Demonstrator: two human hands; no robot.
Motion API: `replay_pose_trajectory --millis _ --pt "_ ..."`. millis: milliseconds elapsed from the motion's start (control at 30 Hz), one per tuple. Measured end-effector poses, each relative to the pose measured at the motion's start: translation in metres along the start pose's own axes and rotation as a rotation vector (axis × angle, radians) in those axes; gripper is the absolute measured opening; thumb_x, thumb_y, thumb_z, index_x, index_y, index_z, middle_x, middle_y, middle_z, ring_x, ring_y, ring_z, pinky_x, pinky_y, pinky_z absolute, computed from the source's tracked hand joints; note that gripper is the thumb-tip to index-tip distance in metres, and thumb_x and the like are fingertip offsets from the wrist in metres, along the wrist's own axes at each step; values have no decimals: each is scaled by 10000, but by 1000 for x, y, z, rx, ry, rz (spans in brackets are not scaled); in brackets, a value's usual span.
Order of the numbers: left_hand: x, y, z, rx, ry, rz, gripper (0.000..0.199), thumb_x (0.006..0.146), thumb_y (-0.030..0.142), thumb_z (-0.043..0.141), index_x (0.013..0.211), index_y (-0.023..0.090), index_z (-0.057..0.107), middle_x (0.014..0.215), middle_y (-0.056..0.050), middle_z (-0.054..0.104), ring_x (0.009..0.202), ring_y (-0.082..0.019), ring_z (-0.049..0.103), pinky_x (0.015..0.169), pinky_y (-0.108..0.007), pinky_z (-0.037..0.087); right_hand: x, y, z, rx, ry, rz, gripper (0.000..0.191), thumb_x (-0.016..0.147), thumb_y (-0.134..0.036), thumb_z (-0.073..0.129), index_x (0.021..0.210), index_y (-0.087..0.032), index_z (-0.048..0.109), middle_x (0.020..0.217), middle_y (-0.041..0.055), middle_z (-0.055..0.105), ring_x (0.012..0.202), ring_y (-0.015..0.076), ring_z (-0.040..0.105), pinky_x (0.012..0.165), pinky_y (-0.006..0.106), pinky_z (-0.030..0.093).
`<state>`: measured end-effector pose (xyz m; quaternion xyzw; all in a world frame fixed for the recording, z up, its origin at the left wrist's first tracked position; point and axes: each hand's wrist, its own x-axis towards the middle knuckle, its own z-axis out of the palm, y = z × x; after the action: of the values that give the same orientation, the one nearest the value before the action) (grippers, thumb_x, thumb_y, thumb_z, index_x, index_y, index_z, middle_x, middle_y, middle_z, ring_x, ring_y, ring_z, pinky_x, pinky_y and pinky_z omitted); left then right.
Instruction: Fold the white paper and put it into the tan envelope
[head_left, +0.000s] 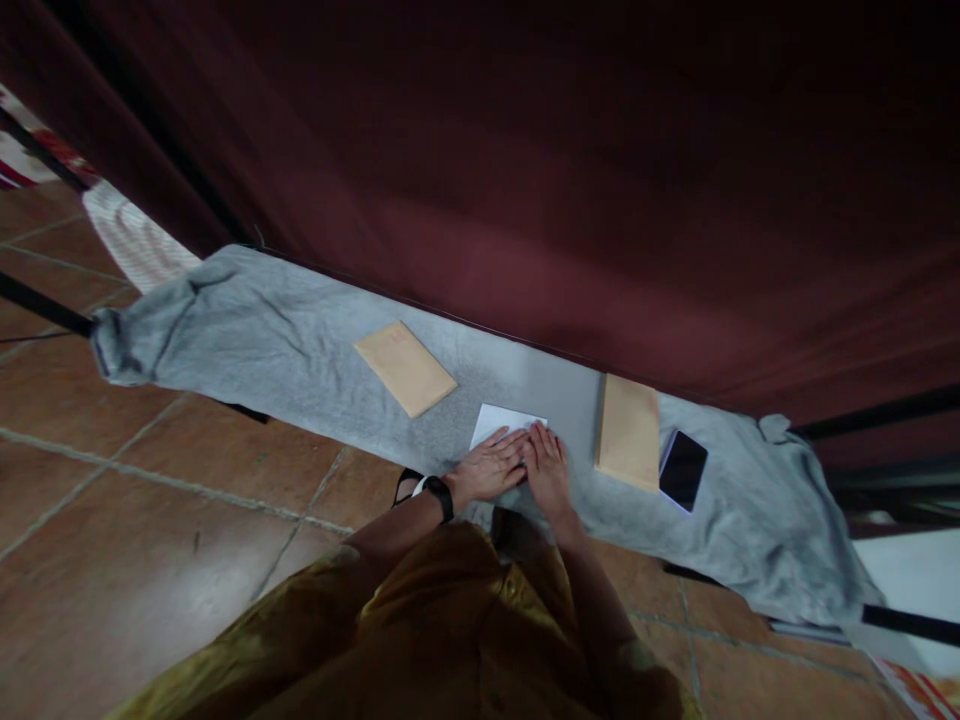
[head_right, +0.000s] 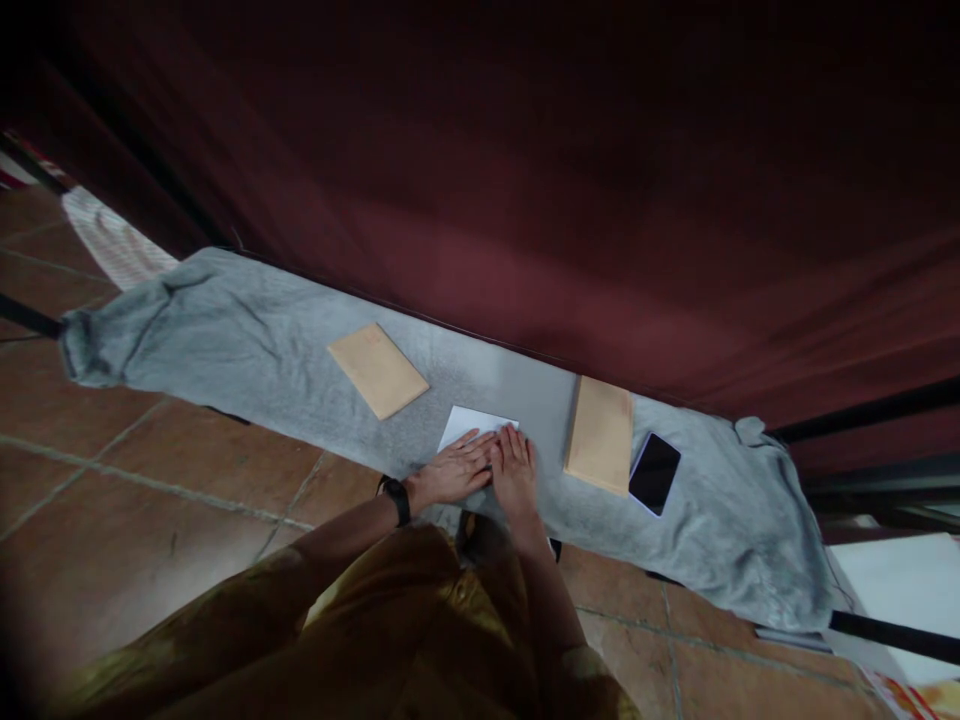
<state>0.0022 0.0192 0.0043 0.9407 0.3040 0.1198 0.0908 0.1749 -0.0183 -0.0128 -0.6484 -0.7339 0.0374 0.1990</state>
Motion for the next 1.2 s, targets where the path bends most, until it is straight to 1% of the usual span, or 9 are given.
replay_pose_trajectory --millis 100,233,367,467,600,767,1000,1100,1200 --pt "-13 -9 -2 42 34 -166 543 1073 375 312 1542 129 434 1627 -117 414 1545 -195 309 1294 -424 207 -3 -2 2 -63 14 4 520 1076 -293 332 1547 -95 427 1609 195 420 1484 294 397 1212 545 278" --pt "-27 -24 -6 86 127 -475 589 1068 397 280 1531 71 443 1614 -169 418 1531 -262 345 1259 -453 298 -4 -6 6 -107 44 61 553 1075 -328 347 1557 -63 401 1608 210 414 1480 301 399 1219 525 271" --pt "-19 -34 -14 59 173 -611 562 1061 344 276 1519 75 460 1559 -168 501 1452 -259 472 1195 -434 401 -3 -7 9 -124 60 78 548 1076 -335 335 1545 -68 429 1616 196 407 1469 302 417 1230 510 257" --pt "-2 -33 -16 74 193 -550 575 1069 356 250 1539 81 434 1601 -160 444 1499 -264 401 1223 -457 354 -2 -8 11 -122 69 76 551 1072 -336 344 1544 -65 432 1610 205 411 1465 309 424 1226 520 266" --pt "15 -22 -5 74 94 -373 576 1074 412 249 1544 145 451 1599 -120 459 1523 -244 361 1254 -468 289 -1 -7 13 -117 72 85 548 1068 -333 352 1546 -76 434 1603 202 423 1478 302 412 1225 524 268" --pt "10 -20 8 128 103 -419 610 1071 421 228 1570 122 408 1608 -156 429 1533 -260 340 1259 -513 255 0 -9 14 -116 95 87 550 1063 -325 361 1562 -99 413 1604 177 432 1471 288 423 1224 509 275" --pt "-6 -37 -2 180 114 -478 605 1064 406 243 1550 100 436 1590 -163 456 1516 -260 375 1255 -467 280 0 -9 14 -121 84 106 544 1066 -341 371 1553 -106 429 1606 175 431 1470 278 430 1236 500 267" --pt "-6 -33 -6 196 106 -503 614 1061 396 241 1534 66 451 1595 -189 438 1514 -285 376 1254 -493 276 3 -11 14 -112 67 133 531 1069 -328 371 1548 -109 441 1605 168 433 1484 282 416 1246 516 252" --pt "-2 -25 -7 201 109 -462 591 1051 348 257 1541 77 444 1618 -172 407 1534 -290 334 1259 -520 253 9 -20 14 -96 46 145 507 1081 -318 342 1520 -109 487 1586 162 462 1487 284 416 1260 530 224"
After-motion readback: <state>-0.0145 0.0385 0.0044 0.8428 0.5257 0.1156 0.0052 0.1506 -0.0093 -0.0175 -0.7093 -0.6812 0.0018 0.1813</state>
